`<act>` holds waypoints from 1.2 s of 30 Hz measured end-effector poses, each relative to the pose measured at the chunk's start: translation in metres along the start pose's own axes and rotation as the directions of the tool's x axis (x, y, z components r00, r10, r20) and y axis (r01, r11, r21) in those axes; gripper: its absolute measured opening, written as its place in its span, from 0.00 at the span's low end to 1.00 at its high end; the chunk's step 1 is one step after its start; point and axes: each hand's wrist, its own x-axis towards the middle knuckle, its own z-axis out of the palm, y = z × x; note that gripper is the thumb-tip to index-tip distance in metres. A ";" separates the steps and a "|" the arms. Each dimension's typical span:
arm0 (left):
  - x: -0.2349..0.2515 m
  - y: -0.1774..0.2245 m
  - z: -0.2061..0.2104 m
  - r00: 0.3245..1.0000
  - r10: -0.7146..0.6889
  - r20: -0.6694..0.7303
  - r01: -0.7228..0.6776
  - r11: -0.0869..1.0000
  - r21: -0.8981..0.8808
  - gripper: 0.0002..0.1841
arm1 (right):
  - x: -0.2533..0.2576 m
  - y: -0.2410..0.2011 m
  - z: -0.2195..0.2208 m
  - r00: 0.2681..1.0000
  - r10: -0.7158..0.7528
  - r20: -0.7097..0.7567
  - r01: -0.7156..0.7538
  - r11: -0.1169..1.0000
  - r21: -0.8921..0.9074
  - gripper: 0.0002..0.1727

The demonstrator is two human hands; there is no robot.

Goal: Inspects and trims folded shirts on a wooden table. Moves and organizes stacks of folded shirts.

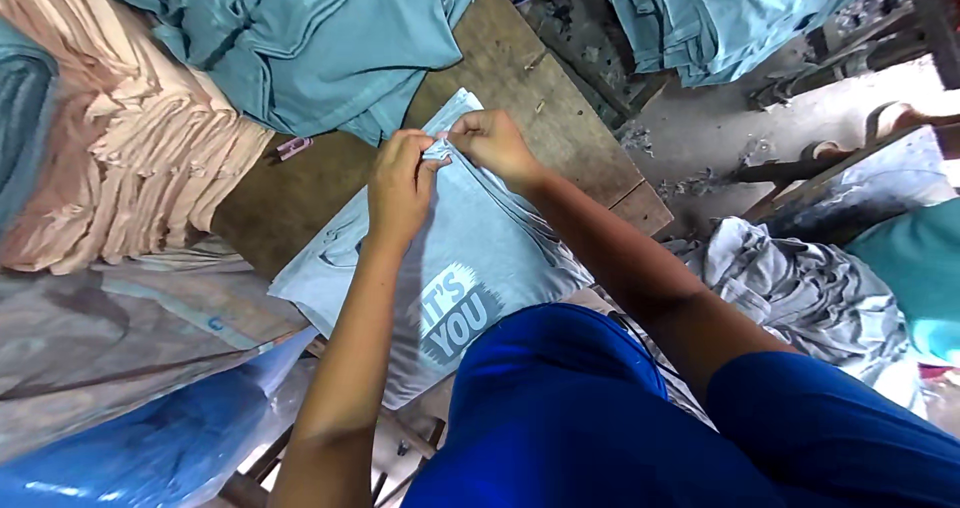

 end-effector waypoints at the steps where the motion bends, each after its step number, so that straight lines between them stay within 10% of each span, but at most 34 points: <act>1: 0.003 0.000 0.003 0.998 -0.054 0.044 0.055 0.998 -0.021 0.16 | -0.003 0.006 0.003 0.996 0.074 0.054 -0.085 0.964 0.253 0.09; 7: 0.016 0.006 0.002 0.929 -0.300 0.218 0.293 0.954 0.065 0.22 | -0.032 0.014 -0.002 0.945 -0.265 0.190 0.138 0.854 0.502 0.23; 11: 0.007 0.008 -0.005 0.977 -0.187 0.103 0.176 0.978 0.109 0.17 | -0.081 0.043 -0.039 0.873 -0.235 0.428 0.264 0.965 -0.008 0.33; 15: -0.017 -0.002 -0.004 0.999 -0.043 -0.014 0.044 0.996 0.082 0.15 | -0.124 0.045 -0.072 0.816 -0.050 0.576 0.378 0.800 -0.466 0.38; 23: -0.038 -0.014 -0.004 0.965 0.218 -0.145 -0.199 0.971 0.131 0.11 | -0.070 0.045 -0.035 0.994 -0.112 -0.013 0.083 0.802 -0.591 0.27; 27: -0.036 -0.009 -0.008 0.965 0.227 -0.128 -0.209 0.967 0.144 0.11 | -0.009 0.016 -0.009 0.999 0.035 0.010 -0.021 0.783 -0.622 0.24; 32: -0.022 -0.006 -0.004 0.983 0.157 -0.093 -0.153 0.987 0.046 0.13 | -0.023 -0.020 0.007 0.997 -0.015 0.076 0.024 0.994 -0.110 0.11; 36: -0.007 -0.006 -0.005 0.999 0.012 0.053 -0.008 0.996 -0.088 0.21 | -0.053 -0.015 0.015 0.983 -0.165 0.080 0.141 0.960 0.244 0.20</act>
